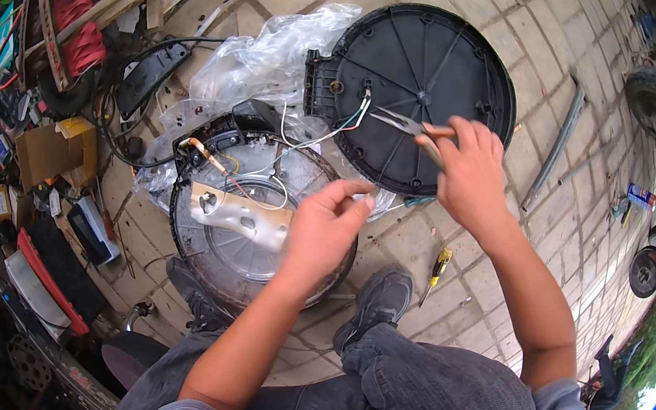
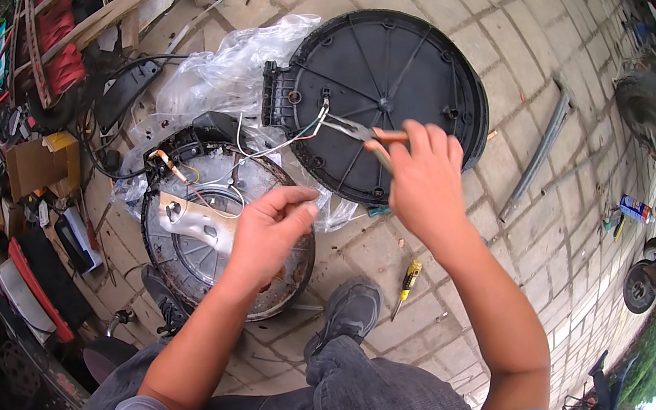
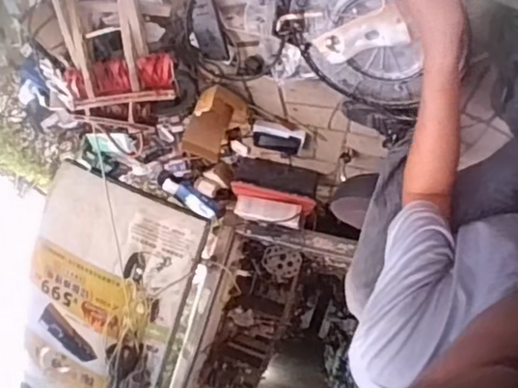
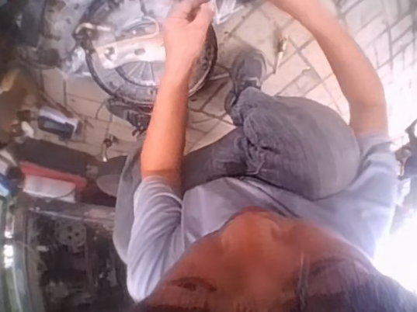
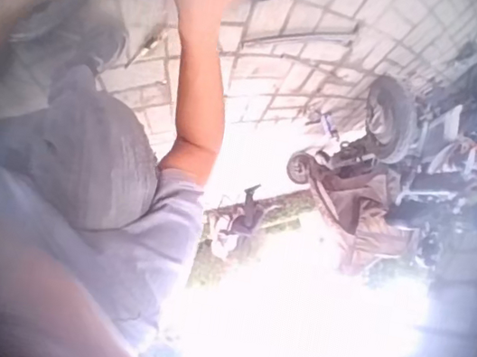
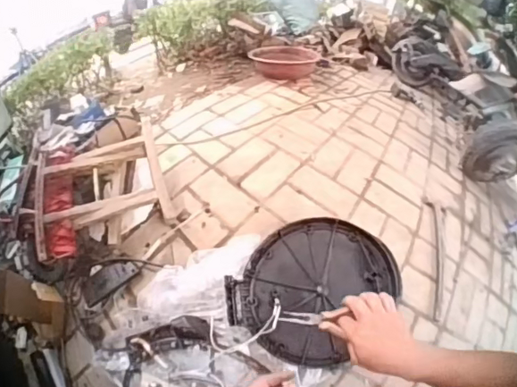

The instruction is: The person sits on a tiled floor and uses pliers and a screwdriver to manipulate wires and components inside a disassembled circular device. They adjust connections and handle a plastic cover and a small white component throughout the process.

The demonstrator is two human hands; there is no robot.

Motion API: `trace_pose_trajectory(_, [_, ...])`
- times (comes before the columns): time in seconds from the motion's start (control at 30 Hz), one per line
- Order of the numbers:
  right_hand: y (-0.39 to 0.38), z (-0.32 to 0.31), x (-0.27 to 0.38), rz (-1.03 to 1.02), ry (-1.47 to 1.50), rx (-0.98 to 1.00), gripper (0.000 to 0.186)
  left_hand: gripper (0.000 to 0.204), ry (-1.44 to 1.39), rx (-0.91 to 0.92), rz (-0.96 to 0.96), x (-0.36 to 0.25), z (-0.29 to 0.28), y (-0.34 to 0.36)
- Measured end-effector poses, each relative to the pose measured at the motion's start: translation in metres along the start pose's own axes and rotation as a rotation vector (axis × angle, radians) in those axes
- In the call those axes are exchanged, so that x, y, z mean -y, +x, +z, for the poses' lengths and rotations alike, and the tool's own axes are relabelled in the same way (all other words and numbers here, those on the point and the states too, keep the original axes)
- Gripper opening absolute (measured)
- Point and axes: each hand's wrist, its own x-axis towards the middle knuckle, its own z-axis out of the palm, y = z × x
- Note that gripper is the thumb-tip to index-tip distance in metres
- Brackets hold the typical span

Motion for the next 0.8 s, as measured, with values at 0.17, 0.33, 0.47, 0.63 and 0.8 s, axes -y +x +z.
trace_pose_trajectory(0.17, [0.055, 0.044, 0.001, -0.177, -0.272, -0.029, 0.016, 0.038, 0.278, 0.169, 0.219, 0.007, 0.007, -0.009])
trace_pose_trajectory(0.33, [0.071, 0.052, 0.002, -0.23, -0.392, -0.01, 0.022, 0.037, 0.219, 0.131, 0.18, 0.014, -0.001, -0.013])
trace_pose_trajectory(0.47, [0.076, 0.049, 0.003, -0.271, -0.417, 0.003, 0.025, 0.037, 0.158, 0.122, 0.133, 0.011, -0.006, -0.013])
trace_pose_trajectory(0.63, [0.082, 0.049, 0.004, -0.314, -0.427, 0.044, 0.027, 0.036, 0.153, 0.117, 0.142, 0.011, -0.01, -0.011])
trace_pose_trajectory(0.8, [0.084, 0.047, 0.001, -0.31, -0.368, 0.157, 0.025, 0.036, 0.128, 0.108, 0.156, 0.011, -0.01, -0.011])
